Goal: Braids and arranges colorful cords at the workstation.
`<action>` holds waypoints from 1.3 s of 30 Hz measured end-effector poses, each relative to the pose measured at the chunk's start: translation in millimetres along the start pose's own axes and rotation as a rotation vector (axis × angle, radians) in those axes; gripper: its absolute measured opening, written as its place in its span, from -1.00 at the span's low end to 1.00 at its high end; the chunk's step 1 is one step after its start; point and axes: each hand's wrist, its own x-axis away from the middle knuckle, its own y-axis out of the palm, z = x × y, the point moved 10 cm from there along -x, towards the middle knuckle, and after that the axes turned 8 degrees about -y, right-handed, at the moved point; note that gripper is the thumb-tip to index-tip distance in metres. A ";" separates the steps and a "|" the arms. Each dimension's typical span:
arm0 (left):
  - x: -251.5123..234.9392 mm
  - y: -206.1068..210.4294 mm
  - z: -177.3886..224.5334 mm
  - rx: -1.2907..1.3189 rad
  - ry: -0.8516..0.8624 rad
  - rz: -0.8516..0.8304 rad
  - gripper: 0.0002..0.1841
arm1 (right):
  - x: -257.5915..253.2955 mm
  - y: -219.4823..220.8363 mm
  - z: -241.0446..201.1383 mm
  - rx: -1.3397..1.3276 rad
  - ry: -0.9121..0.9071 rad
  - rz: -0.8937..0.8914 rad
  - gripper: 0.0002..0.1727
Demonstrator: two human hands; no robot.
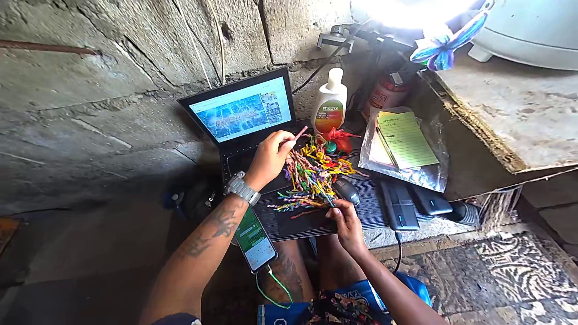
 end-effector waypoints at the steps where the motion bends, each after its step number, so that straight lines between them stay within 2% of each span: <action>1: 11.8 -1.0 -3.6 0.127 -0.094 0.001 -0.74 | -0.8 -0.6 -1.0 -0.014 -0.002 0.008 -0.71; 3: 33.2 3.1 -17.7 0.310 -0.227 -0.018 -0.75 | -1.2 0.1 -1.5 -0.014 0.005 -0.003 -0.70; 6: 56.7 8.8 -37.4 0.387 -0.313 -0.056 -0.80 | 1.6 2.7 1.5 0.086 -0.004 -0.072 -0.69; 12: 54.2 15.9 -49.2 0.452 -0.410 -0.114 -0.77 | 3.1 12.4 0.7 0.278 -0.038 -0.217 -0.70; 14: 41.9 28.7 -47.3 0.357 -0.381 -0.174 -0.78 | 2.7 14.8 -0.1 0.311 -0.032 -0.234 -0.71; 18: 4.0 59.6 -38.2 -0.101 -0.174 -0.326 -0.72 | 2.2 18.2 1.0 0.355 -0.013 -0.251 -0.69; 21: -17.7 81.5 -41.2 -0.293 -0.055 -0.414 -0.67 | 4.0 17.1 0.8 0.361 -0.020 -0.259 -0.69; 24: -26.3 97.1 -53.4 -0.335 -0.041 -0.444 -0.70 | 5.7 15.0 0.7 0.368 -0.039 -0.262 -0.71; 29: -24.1 93.4 -59.8 -0.312 -0.051 -0.396 -0.77 | 6.8 17.5 -4.8 0.468 -0.101 -0.217 -0.73; 39: -28.4 38.9 -17.9 -0.242 -0.009 -0.208 -0.78 | 5.8 19.3 -8.9 0.615 -0.199 -0.160 -0.77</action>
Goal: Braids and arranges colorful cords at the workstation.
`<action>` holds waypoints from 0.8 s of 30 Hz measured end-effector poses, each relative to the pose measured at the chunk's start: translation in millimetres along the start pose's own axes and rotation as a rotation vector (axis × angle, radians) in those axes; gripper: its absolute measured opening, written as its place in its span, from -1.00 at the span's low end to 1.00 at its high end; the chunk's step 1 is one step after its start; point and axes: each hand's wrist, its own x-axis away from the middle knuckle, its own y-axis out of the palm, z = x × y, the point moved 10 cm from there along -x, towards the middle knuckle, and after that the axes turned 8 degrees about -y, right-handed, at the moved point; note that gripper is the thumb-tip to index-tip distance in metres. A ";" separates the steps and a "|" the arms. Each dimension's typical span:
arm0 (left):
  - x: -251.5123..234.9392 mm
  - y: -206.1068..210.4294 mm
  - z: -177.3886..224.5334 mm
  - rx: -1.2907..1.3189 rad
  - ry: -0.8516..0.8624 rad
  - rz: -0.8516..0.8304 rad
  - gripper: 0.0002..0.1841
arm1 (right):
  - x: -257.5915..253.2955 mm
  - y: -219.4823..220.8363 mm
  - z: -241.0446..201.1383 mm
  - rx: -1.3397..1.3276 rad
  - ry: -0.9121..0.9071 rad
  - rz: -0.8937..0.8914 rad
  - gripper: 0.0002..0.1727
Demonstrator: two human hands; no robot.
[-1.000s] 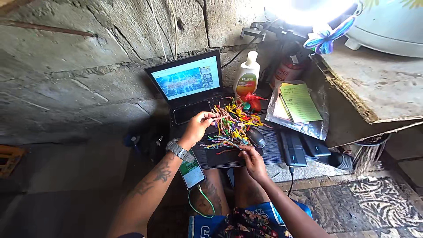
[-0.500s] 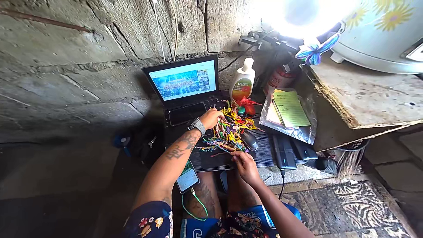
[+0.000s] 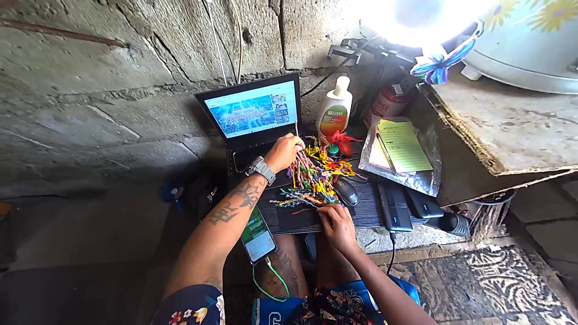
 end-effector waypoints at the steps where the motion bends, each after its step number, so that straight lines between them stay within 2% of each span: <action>1: 1.1 -1.3 1.8 0.002 -0.003 0.004 -0.78 | 0.8 0.3 -0.6 0.010 -0.014 0.003 -0.77; 6: 4.3 3.4 -2.5 0.069 -0.049 -0.009 -0.78 | 1.1 -0.6 0.1 -0.002 -0.021 0.007 -0.76; 10: 7.7 1.7 -24.6 0.296 -0.159 -0.010 -0.79 | 4.1 -7.4 2.0 -0.052 -0.034 0.061 -0.77; 14: 29.3 -18.5 -37.1 0.458 -0.220 0.043 -0.79 | -1.0 -26.8 -13.4 0.014 -0.160 0.166 -0.80; 17: 56.4 -32.2 -46.0 0.539 -0.238 0.098 -0.81 | -43.6 -41.8 -24.8 0.057 -0.206 0.149 -0.77; 20: 98.2 -31.1 -50.2 0.675 -0.214 0.146 -0.83 | -103.8 -35.3 -18.5 0.162 -0.142 0.056 -0.75; 24: 174.5 -16.9 -38.3 0.916 -0.126 0.237 -0.90 | -164.6 3.1 6.7 0.332 0.038 -0.231 -0.57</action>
